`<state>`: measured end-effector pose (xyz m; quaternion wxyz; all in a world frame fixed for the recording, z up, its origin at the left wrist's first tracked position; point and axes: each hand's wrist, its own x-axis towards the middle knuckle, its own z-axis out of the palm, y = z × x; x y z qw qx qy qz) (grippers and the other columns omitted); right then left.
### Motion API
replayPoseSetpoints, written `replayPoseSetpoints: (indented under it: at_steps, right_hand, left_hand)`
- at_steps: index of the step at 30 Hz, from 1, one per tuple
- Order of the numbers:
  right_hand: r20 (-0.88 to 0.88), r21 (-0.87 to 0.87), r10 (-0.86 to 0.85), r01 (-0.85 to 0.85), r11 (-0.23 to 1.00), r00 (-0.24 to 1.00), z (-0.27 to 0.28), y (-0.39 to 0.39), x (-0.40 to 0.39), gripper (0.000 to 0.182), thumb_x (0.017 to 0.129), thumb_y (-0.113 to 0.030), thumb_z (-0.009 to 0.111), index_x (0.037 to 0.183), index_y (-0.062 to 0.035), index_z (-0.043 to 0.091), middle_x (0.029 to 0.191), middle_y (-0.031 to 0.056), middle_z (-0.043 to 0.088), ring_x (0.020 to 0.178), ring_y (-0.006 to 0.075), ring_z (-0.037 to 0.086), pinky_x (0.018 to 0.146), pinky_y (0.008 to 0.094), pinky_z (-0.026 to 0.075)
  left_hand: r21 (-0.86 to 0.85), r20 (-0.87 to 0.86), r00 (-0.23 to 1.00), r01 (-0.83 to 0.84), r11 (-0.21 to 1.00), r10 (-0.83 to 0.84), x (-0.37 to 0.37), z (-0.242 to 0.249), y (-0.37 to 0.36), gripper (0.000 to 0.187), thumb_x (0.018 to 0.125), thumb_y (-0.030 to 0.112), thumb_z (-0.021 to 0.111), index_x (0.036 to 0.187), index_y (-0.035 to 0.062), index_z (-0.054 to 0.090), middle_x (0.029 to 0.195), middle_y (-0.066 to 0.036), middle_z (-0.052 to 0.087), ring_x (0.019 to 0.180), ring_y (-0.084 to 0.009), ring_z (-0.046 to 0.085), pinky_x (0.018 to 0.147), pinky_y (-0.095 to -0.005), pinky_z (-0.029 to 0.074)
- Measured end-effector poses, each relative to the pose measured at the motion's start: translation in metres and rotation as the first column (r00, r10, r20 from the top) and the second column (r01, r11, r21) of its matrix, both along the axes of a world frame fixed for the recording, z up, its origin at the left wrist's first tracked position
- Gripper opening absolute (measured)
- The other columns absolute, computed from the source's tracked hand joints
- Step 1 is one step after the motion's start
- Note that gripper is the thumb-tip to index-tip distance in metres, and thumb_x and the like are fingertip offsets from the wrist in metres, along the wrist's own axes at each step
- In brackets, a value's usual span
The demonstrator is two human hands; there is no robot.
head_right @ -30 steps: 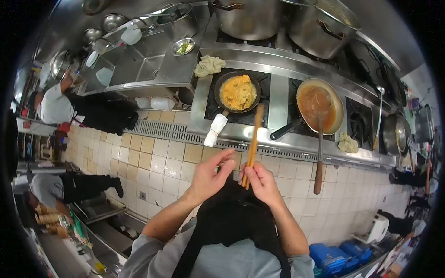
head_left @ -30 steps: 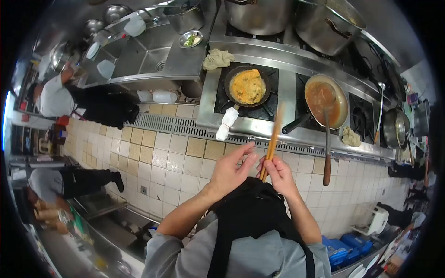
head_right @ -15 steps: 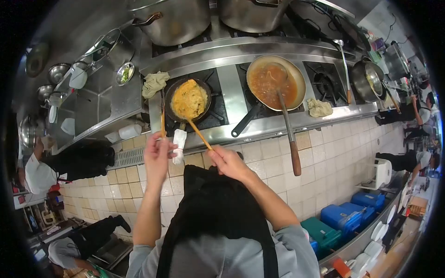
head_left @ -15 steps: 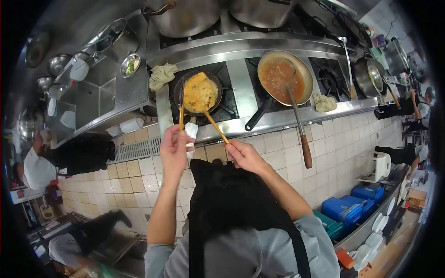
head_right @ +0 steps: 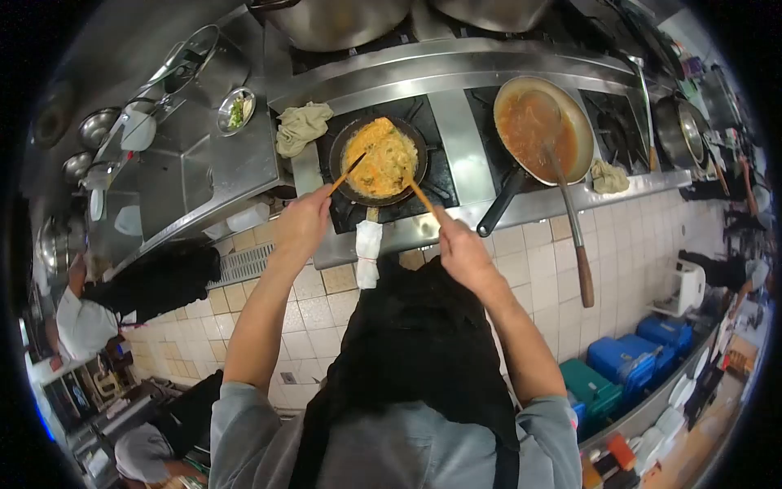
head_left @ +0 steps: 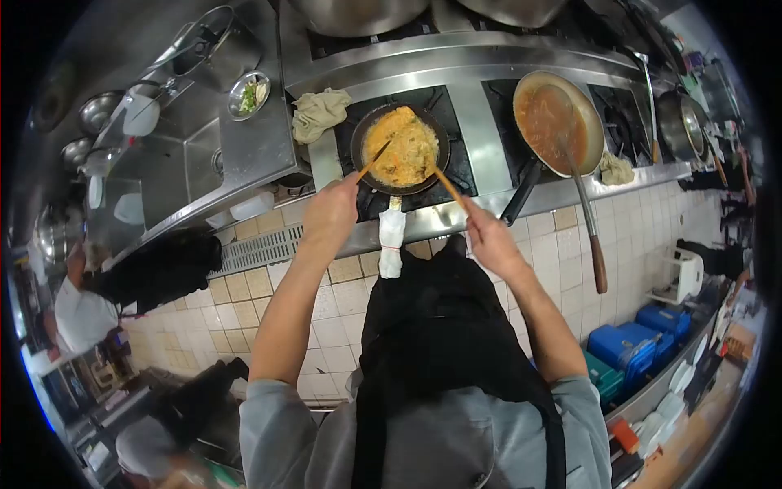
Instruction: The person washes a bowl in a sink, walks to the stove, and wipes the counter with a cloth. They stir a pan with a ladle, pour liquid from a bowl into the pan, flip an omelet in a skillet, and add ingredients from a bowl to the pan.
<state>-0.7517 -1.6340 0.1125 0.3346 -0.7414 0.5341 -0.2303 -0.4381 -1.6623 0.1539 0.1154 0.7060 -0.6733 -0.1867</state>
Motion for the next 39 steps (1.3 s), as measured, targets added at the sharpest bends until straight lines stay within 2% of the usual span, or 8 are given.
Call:
replayPoseSetpoints:
  at_steps: [9, 12, 16, 19, 21, 24, 31, 39]
  right_hand:
    - [-0.448, -0.009, -0.082, 0.087, 0.996, 0.89, 0.015, -0.062, 0.028, 0.041, 0.085, 0.004, 0.056, 0.126, 0.0, 0.059, 0.087, 0.0271, 0.066, 0.084, 0.0455, 0.066, 0.075, 0.0525, 0.053]
    - [-0.556, 0.121, 0.084, -0.02, 0.992, 0.827, 0.029, -0.075, 0.033, 0.03, 0.084, 0.001, 0.053, 0.113, 0.0027, 0.063, 0.092, 0.0327, 0.066, 0.087, 0.0474, 0.067, 0.081, 0.0529, 0.055]
    - [-0.577, 0.233, 0.186, -0.058, 0.971, 0.795, 0.059, -0.089, 0.03, 0.034, 0.084, 0.0, 0.053, 0.115, 0.0018, 0.068, 0.099, 0.031, 0.068, 0.094, 0.044, 0.068, 0.085, 0.0501, 0.055]
    - [-0.461, 0.365, 0.242, -0.066, 0.929, 0.854, 0.062, -0.096, 0.017, 0.037, 0.087, -0.004, 0.053, 0.121, 0.0016, 0.068, 0.084, 0.0252, 0.07, 0.075, 0.0384, 0.069, 0.07, 0.0436, 0.055]
    - [-0.344, 0.414, 0.12, 0.036, 0.91, 0.931, 0.041, -0.089, 0.009, 0.039, 0.09, -0.007, 0.054, 0.126, 0.0009, 0.066, 0.081, 0.0161, 0.07, 0.068, 0.0246, 0.066, 0.065, 0.0362, 0.052]
    - [-0.181, 0.528, -0.183, 0.252, 0.811, 0.966, 0.016, -0.066, 0.028, 0.037, 0.092, -0.01, 0.054, 0.127, -0.0018, 0.066, 0.099, 0.0191, 0.073, 0.092, 0.0285, 0.071, 0.083, 0.038, 0.054]
    - [0.083, 0.179, -0.25, 0.233, 0.956, 0.965, -0.011, -0.044, 0.061, 0.038, 0.091, -0.004, 0.058, 0.129, 0.0016, 0.063, 0.104, 0.0248, 0.071, 0.094, 0.0333, 0.071, 0.084, 0.0384, 0.055]
    - [-0.193, 0.031, 0.018, -0.013, 0.999, 0.981, 0.028, -0.023, 0.027, 0.046, 0.086, 0.001, 0.061, 0.132, 0.0009, 0.06, 0.087, 0.0201, 0.064, 0.081, 0.0383, 0.067, 0.074, 0.046, 0.055]
  left_hand:
    - [0.162, 0.145, 0.962, 0.208, 0.965, -0.232, 0.034, -0.033, -0.038, 0.037, 0.093, 0.009, 0.053, 0.129, 0.007, 0.06, 0.103, -0.018, 0.07, 0.088, -0.0374, 0.073, 0.077, -0.0467, 0.059]
    - [0.202, 0.159, 0.953, 0.226, 0.953, -0.259, 0.039, -0.034, -0.037, 0.037, 0.094, 0.009, 0.053, 0.13, 0.0037, 0.059, 0.104, -0.019, 0.07, 0.088, -0.0363, 0.073, 0.077, -0.0454, 0.06]
    - [0.223, 0.167, 0.945, 0.242, 0.944, -0.282, 0.046, -0.039, -0.037, 0.037, 0.095, 0.01, 0.052, 0.13, 0.0014, 0.06, 0.103, -0.019, 0.071, 0.088, -0.0359, 0.074, 0.076, -0.045, 0.061]
    - [0.228, 0.17, 0.944, 0.242, 0.943, -0.283, 0.051, -0.042, -0.037, 0.037, 0.095, 0.009, 0.052, 0.13, 0.0026, 0.061, 0.101, -0.019, 0.071, 0.087, -0.035, 0.074, 0.076, -0.0448, 0.061]
    - [0.212, 0.167, 0.944, 0.248, 0.945, -0.285, 0.054, -0.045, -0.037, 0.037, 0.094, 0.009, 0.052, 0.13, 0.0034, 0.061, 0.1, -0.019, 0.071, 0.087, -0.0358, 0.074, 0.075, -0.0455, 0.06]
    - [0.172, 0.13, 0.947, 0.269, 0.948, -0.293, 0.057, -0.046, -0.036, 0.038, 0.094, 0.007, 0.051, 0.13, 0.0049, 0.061, 0.097, -0.02, 0.071, 0.085, -0.0377, 0.073, 0.075, -0.0474, 0.059]
    - [0.221, 0.094, 0.943, 0.294, 0.93, -0.32, 0.059, -0.021, -0.038, 0.043, 0.088, 0.004, 0.054, 0.13, 0.0068, 0.062, 0.098, -0.023, 0.068, 0.09, -0.0417, 0.07, 0.078, -0.0501, 0.057]
    - [0.117, 0.069, 0.96, 0.263, 0.958, -0.272, 0.044, 0.003, -0.051, 0.043, 0.089, 0.004, 0.052, 0.131, 0.0094, 0.063, 0.097, -0.02, 0.068, 0.09, -0.0398, 0.07, 0.077, -0.0494, 0.057]
